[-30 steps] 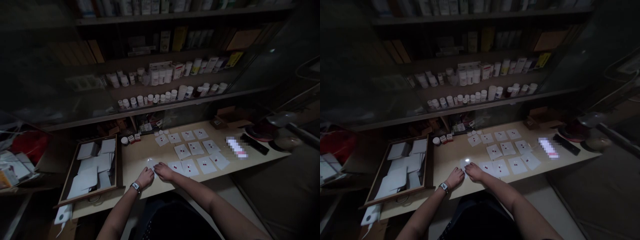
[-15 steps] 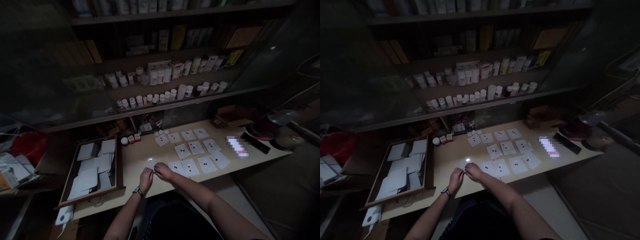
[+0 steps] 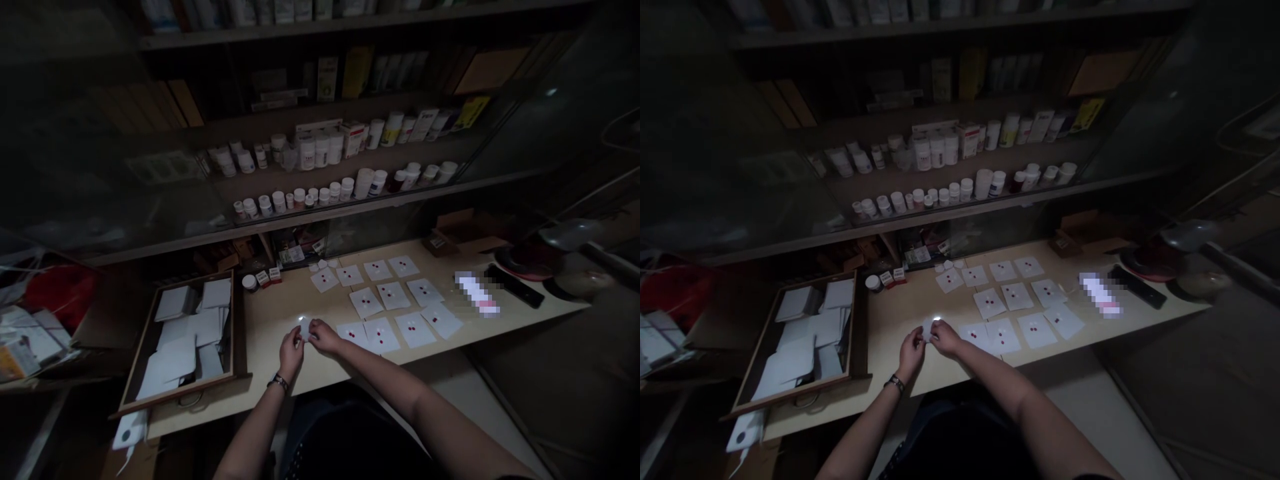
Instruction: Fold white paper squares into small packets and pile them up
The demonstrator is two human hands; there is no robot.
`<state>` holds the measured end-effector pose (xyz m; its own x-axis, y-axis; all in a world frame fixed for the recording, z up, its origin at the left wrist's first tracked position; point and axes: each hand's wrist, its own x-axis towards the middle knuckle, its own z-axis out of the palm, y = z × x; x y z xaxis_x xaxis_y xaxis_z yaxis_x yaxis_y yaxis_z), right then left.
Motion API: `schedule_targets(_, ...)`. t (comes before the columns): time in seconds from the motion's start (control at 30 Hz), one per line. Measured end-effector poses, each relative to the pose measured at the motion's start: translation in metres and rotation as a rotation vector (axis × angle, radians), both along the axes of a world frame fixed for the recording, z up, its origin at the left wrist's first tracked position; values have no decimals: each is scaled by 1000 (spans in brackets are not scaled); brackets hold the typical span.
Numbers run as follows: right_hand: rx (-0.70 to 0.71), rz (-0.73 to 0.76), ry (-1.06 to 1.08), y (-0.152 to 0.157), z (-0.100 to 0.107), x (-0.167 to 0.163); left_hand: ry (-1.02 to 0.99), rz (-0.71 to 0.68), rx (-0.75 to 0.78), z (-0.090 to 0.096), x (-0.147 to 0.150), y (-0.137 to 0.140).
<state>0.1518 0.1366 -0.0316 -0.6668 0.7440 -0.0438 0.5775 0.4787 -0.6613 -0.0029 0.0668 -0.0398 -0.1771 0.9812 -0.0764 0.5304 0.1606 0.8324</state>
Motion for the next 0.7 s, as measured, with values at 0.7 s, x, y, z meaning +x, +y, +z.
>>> schedule_targets(0.7,-165,-135,129,2,-23,-8,-234,128,13,-6,2,6)
